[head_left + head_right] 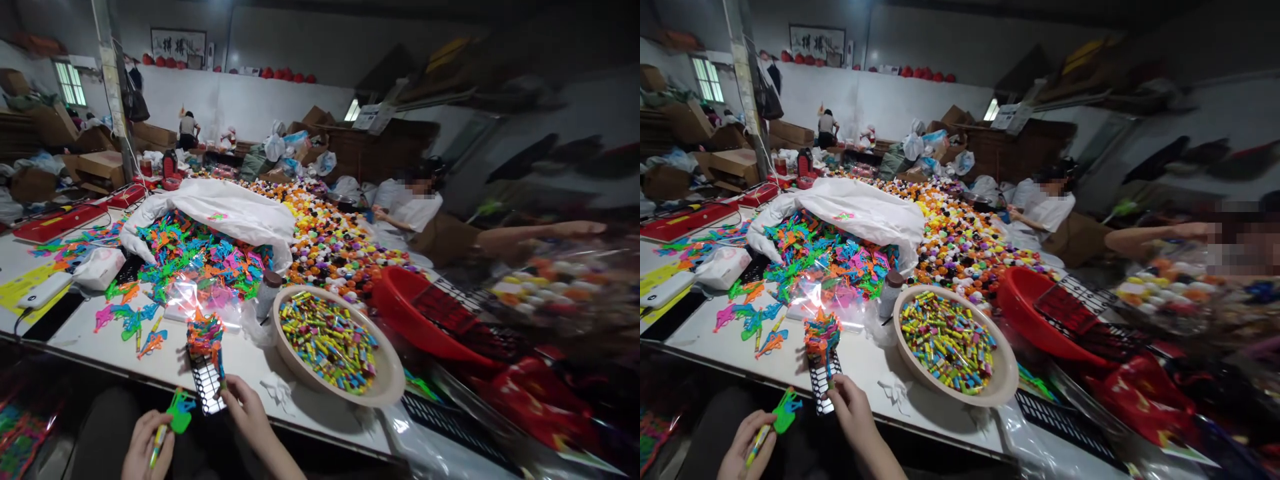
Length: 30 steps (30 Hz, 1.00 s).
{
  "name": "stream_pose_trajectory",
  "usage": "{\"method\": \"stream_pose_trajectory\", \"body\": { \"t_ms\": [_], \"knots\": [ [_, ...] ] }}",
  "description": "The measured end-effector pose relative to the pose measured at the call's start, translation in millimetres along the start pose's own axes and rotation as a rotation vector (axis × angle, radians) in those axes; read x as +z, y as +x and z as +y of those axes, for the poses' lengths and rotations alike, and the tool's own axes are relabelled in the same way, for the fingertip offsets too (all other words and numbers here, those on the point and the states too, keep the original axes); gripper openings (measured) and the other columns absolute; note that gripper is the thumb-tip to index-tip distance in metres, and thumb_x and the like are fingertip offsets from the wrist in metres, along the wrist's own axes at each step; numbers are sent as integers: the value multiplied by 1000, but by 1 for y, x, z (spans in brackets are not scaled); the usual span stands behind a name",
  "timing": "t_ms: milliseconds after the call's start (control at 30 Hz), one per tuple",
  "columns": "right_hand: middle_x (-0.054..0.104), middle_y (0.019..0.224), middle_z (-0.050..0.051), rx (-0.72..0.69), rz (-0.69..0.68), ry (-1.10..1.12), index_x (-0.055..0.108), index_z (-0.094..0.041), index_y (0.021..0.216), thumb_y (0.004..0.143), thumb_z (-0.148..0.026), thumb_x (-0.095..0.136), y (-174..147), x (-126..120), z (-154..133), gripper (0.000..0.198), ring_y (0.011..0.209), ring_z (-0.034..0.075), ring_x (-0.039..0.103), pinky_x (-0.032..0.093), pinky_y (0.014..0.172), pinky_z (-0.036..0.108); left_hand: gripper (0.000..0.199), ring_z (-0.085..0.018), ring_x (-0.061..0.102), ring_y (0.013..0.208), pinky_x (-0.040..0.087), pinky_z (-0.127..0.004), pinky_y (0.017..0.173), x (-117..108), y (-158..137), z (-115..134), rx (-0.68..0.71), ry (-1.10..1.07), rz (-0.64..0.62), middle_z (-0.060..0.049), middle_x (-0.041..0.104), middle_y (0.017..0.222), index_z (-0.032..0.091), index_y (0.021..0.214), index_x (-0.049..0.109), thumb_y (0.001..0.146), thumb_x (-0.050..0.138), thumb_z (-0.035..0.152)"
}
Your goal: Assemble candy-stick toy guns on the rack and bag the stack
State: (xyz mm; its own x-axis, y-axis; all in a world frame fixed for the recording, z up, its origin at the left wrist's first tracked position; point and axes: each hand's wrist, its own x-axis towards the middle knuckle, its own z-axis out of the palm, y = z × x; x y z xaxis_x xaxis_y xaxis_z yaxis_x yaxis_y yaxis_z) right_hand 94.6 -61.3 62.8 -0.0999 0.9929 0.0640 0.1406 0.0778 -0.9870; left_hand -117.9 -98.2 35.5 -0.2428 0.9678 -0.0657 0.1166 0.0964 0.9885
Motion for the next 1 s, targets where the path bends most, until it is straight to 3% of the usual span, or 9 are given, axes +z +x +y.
{"method": "stream_pose_trajectory", "body": {
  "t_ms": [167,367,467,567,667,767,867,1000],
  "knots": [
    [63,83,7,30,33,14,56,-17,99,86,-48,46,0,4,0,35,73,17,57,43,67,28,56,-28,55,108,45,-42,96,-5,-9,3,3,-29,106,-12,56,111,17,93,66,61,64,63],
    [61,83,5,59,56,-15,58,-17,100,83,-43,49,-6,8,4,32,70,15,53,42,64,27,36,-25,52,113,43,-40,99,-13,-26,15,266,25,100,-8,54,118,23,99,64,76,56,49],
    [61,86,5,96,73,-47,59,-17,102,81,-41,49,-9,6,-1,33,68,15,53,42,64,28,29,-22,51,114,41,-37,101,-12,-30,26,301,29,87,-7,54,118,23,100,64,82,50,43],
    [60,80,3,125,104,-27,56,-18,99,77,-39,52,-9,3,-3,31,59,12,49,41,58,26,29,-20,52,112,43,-32,99,-3,-27,34,235,-22,136,-9,50,121,21,103,61,79,58,36],
    [59,77,-1,150,154,39,50,-21,93,70,-30,58,-6,1,1,26,53,10,45,38,52,24,63,-14,58,99,48,-28,88,5,-19,33,143,-253,147,-9,40,133,28,125,42,69,70,30],
    [64,83,2,133,151,66,49,-21,82,67,-21,54,0,3,6,15,65,12,54,42,60,24,81,-10,60,90,49,-25,84,2,-15,31,-64,-426,38,-6,49,121,30,130,35,60,77,27],
    [64,91,5,48,139,37,53,-20,78,68,-21,54,6,5,7,10,74,14,57,45,65,26,68,-12,60,90,47,-24,85,-6,-17,29,-277,-472,-85,-4,59,100,21,116,49,56,80,27],
    [57,90,4,-99,214,-62,60,-19,78,71,-27,60,11,4,7,10,64,10,50,44,61,25,52,-14,60,92,46,-24,86,-11,-25,29,-452,-449,-285,-4,63,96,17,99,55,55,81,24]
  ]
}}
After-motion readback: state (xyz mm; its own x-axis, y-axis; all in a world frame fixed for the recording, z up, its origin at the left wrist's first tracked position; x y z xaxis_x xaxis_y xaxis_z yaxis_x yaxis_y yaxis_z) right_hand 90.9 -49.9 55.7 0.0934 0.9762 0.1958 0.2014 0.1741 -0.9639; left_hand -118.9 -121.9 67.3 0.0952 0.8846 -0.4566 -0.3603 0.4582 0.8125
